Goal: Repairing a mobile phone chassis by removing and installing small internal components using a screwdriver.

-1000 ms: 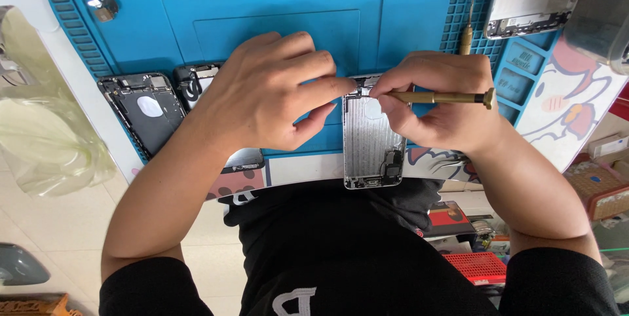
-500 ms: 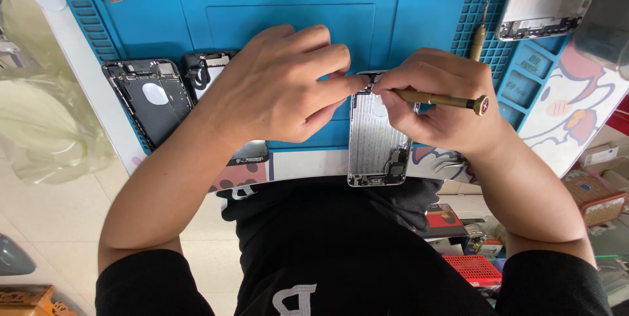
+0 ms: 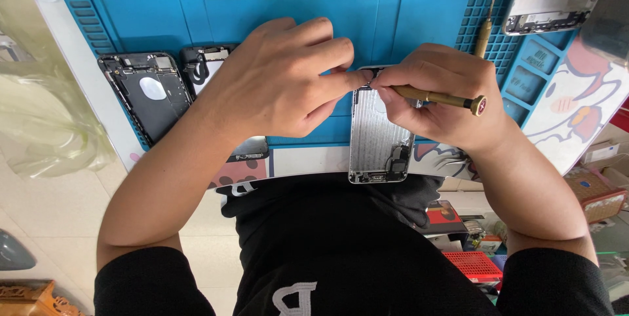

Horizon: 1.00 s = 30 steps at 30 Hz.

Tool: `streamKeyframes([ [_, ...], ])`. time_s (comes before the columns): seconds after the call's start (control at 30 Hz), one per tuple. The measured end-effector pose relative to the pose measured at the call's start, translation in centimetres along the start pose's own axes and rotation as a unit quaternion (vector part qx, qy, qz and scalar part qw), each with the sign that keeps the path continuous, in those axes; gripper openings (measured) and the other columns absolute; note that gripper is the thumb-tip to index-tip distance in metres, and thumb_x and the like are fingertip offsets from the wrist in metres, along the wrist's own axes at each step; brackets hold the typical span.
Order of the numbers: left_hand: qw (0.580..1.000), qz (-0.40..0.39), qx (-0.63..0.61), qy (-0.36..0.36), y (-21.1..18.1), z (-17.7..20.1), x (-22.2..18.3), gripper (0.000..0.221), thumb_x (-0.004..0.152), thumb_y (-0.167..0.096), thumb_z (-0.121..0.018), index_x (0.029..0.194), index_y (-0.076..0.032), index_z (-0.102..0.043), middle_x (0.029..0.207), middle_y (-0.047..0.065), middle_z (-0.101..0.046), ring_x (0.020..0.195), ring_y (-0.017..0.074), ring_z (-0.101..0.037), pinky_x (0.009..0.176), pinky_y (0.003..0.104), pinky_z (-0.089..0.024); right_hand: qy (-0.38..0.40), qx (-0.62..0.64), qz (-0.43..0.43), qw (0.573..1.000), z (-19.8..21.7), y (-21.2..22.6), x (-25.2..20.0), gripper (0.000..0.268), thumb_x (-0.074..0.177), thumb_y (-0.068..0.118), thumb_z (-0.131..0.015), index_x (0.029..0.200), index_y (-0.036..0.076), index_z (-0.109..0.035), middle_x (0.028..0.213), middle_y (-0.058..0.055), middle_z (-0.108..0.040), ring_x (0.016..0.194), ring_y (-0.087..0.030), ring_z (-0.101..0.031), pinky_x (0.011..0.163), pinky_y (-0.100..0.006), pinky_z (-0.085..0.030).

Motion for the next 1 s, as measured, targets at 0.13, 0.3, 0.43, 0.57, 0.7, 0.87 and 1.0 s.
streamKeyframes([
  [0.13, 1.000, 0.000, -0.001, 0.002, 0.09, 0.04, 0.00, 0.023, 0.082, -0.014, -0.080, 0.105, -0.017, -0.083, 0.092, -0.004, -0.058, 0.088, 0.0179, -0.053, 0.068, 0.034, -0.046, -0.003, -0.013, 0.012, 1.000, -0.05, -0.03, -0.08, 0.010, 0.096, 0.000, -0.081, 0.100, 0.003, -0.073, 0.087, -0.008, -0.071, 0.071, -0.021, -0.068, 0.064, -0.031, -0.052],
  [0.3, 1.000, -0.004, -0.003, -0.003, 0.18, -0.03, -0.08, 0.019, 0.082, -0.015, -0.080, 0.101, -0.016, -0.081, 0.094, -0.003, -0.059, 0.089, 0.0182, -0.054, 0.069, 0.033, -0.047, -0.003, -0.008, 0.018, 1.000, -0.12, -0.09, -0.16, 0.012, 0.097, 0.000, -0.081, 0.104, 0.004, -0.072, 0.088, -0.008, -0.071, 0.073, -0.021, -0.069, 0.066, -0.030, -0.053],
  [0.43, 1.000, -0.005, -0.005, -0.005, 0.19, 0.01, -0.03, 0.017, 0.082, -0.016, -0.081, 0.100, -0.016, -0.081, 0.094, -0.003, -0.059, 0.089, 0.0182, -0.054, 0.069, 0.033, -0.047, 0.000, -0.012, 0.023, 1.000, -0.18, 0.07, -0.09, 0.015, 0.094, 0.000, -0.083, 0.103, 0.003, -0.073, 0.082, -0.007, -0.067, 0.076, -0.023, -0.068, 0.065, -0.031, -0.052],
  [0.57, 1.000, -0.006, -0.005, -0.003, 0.23, 0.11, 0.04, 0.017, 0.082, -0.017, -0.081, 0.099, -0.016, -0.081, 0.094, -0.003, -0.058, 0.090, 0.0183, -0.054, 0.069, 0.034, -0.048, -0.002, -0.022, 0.032, 0.999, -0.22, 0.10, -0.13, 0.016, 0.093, -0.001, -0.084, 0.104, 0.003, -0.073, 0.084, -0.009, -0.068, 0.077, -0.023, -0.069, 0.066, -0.032, -0.054],
  [0.7, 1.000, -0.007, -0.005, -0.003, 0.22, -0.03, -0.06, 0.017, 0.084, -0.018, -0.081, 0.101, -0.017, -0.081, 0.095, -0.004, -0.058, 0.091, 0.0180, -0.054, 0.070, 0.033, -0.048, -0.001, -0.023, 0.040, 0.999, -0.30, -0.01, -0.33, 0.018, 0.095, -0.001, -0.085, 0.107, 0.002, -0.071, 0.089, -0.010, -0.069, 0.077, -0.024, -0.069, 0.068, -0.032, -0.054],
  [0.87, 1.000, -0.007, -0.004, -0.003, 0.31, -0.09, -0.11, 0.018, 0.084, -0.017, -0.081, 0.102, -0.017, -0.081, 0.095, -0.004, -0.058, 0.091, 0.0177, -0.054, 0.070, 0.033, -0.047, 0.000, -0.020, 0.032, 0.999, -0.34, -0.14, -0.51, 0.017, 0.095, 0.000, -0.084, 0.106, 0.002, -0.071, 0.091, -0.010, -0.070, 0.082, -0.025, -0.070, 0.069, -0.032, -0.056],
  [1.0, 1.000, -0.004, -0.001, -0.002, 0.26, -0.09, -0.13, 0.021, 0.083, -0.016, -0.081, 0.104, -0.018, -0.082, 0.095, -0.004, -0.058, 0.091, 0.0176, -0.054, 0.069, 0.033, -0.047, 0.002, -0.018, 0.029, 0.999, -0.40, -0.30, -0.70, 0.016, 0.098, 0.001, -0.084, 0.106, 0.002, -0.070, 0.095, -0.009, -0.071, 0.083, -0.024, -0.071, 0.071, -0.031, -0.057],
])
Point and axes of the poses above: each hand's wrist, its own x-axis towards the middle knuckle, its own z-axis out of the back of the hand, y = z × x, the point moved 2 cm from there along x, towards the middle knuckle
